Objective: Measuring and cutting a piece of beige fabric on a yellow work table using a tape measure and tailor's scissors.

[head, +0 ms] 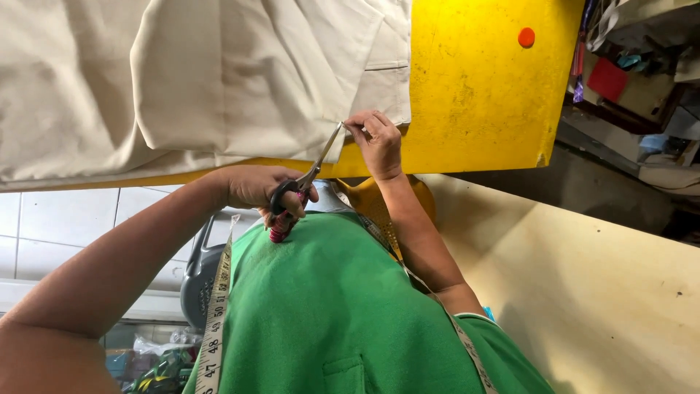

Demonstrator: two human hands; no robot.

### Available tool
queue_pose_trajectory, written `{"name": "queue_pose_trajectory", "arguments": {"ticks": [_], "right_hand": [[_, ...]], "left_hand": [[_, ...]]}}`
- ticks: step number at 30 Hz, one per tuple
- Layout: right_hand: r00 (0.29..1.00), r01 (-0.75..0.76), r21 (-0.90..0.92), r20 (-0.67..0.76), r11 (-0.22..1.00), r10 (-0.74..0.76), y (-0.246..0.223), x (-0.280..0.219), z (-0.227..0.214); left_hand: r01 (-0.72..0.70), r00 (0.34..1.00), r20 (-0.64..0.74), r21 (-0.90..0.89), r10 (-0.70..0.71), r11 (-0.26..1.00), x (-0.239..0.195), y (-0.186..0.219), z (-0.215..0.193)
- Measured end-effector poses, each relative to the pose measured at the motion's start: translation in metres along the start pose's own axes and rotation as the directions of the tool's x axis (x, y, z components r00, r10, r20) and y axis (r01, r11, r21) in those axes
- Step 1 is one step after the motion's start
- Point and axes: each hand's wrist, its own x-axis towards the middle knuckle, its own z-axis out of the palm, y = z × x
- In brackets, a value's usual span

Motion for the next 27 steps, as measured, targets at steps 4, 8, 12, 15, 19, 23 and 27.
{"name": "queue_pose_trajectory", "arguments": {"ticks": [4,8,12,15,19,23,27], "right_hand": [[0.999,0.034,-0.034,0.01,0.999,-0.033,0.004,-0.003,0.0],[0.996,0.083,-0.043,0.018,0.996,-0.082,0.004,-0.004,0.0],[0.995,0.098,-0.059,0.019,0.993,-0.097,0.0,-0.004,-0.002],[0.993,0.115,-0.083,0.013,0.99,-0.114,-0.001,-0.007,-0.001],[0.992,0.126,-0.099,0.003,0.987,-0.126,-0.002,-0.008,0.002],[0.992,0.129,-0.114,0.002,0.985,-0.129,-0.003,-0.01,0.003],[0.991,0.134,-0.119,0.007,0.984,-0.134,-0.005,-0.01,0.003]], "left_hand": [[0.019,1.0,-0.024,0.046,-0.017,0.999,-0.001,0.003,0.004],[0.027,0.999,-0.028,0.03,-0.026,0.999,0.011,-0.008,-0.001],[0.022,0.999,-0.041,0.043,-0.021,0.999,0.011,-0.008,0.0],[0.022,0.999,-0.032,0.056,-0.02,0.998,0.01,-0.005,0.003],[0.016,0.999,-0.04,0.05,-0.014,0.999,0.007,-0.004,0.007],[0.022,0.999,-0.044,0.057,-0.02,0.998,0.012,-0.012,0.003],[0.04,0.998,-0.052,0.067,-0.036,0.997,0.01,-0.012,0.003]]}}
